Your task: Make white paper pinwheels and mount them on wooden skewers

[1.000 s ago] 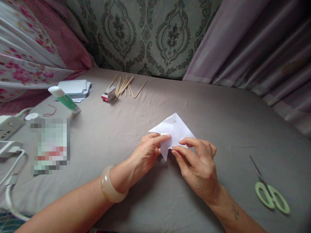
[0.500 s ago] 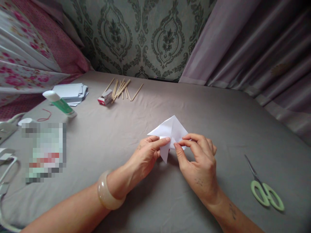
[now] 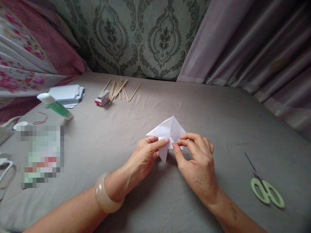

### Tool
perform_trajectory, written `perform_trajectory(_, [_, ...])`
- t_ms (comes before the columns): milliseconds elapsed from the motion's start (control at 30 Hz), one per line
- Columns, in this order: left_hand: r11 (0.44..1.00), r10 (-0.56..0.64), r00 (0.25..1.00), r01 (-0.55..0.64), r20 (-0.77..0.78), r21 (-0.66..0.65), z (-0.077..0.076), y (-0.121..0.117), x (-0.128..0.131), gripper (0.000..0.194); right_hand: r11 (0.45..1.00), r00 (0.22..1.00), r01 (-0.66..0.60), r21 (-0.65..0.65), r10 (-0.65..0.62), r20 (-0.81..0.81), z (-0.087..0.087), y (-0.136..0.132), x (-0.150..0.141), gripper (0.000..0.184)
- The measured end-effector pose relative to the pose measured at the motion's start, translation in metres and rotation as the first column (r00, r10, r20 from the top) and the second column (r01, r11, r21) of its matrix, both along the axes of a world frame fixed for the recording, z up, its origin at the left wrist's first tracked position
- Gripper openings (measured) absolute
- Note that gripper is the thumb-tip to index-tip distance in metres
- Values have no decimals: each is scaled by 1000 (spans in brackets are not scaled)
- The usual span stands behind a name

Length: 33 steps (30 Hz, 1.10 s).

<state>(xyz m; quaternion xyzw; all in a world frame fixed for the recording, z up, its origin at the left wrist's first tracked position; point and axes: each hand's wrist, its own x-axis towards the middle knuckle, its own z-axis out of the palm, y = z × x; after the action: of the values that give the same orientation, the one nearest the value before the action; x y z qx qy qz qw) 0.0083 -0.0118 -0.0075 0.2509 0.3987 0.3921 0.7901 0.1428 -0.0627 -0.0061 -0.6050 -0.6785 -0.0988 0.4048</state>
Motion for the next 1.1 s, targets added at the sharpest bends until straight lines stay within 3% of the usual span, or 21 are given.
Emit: perform_trajectory(1100, [1000, -8, 1000, 8, 7, -4, 0, 0, 1, 24, 999, 1000, 8, -33, -8, -8, 0, -1, 0, 6])
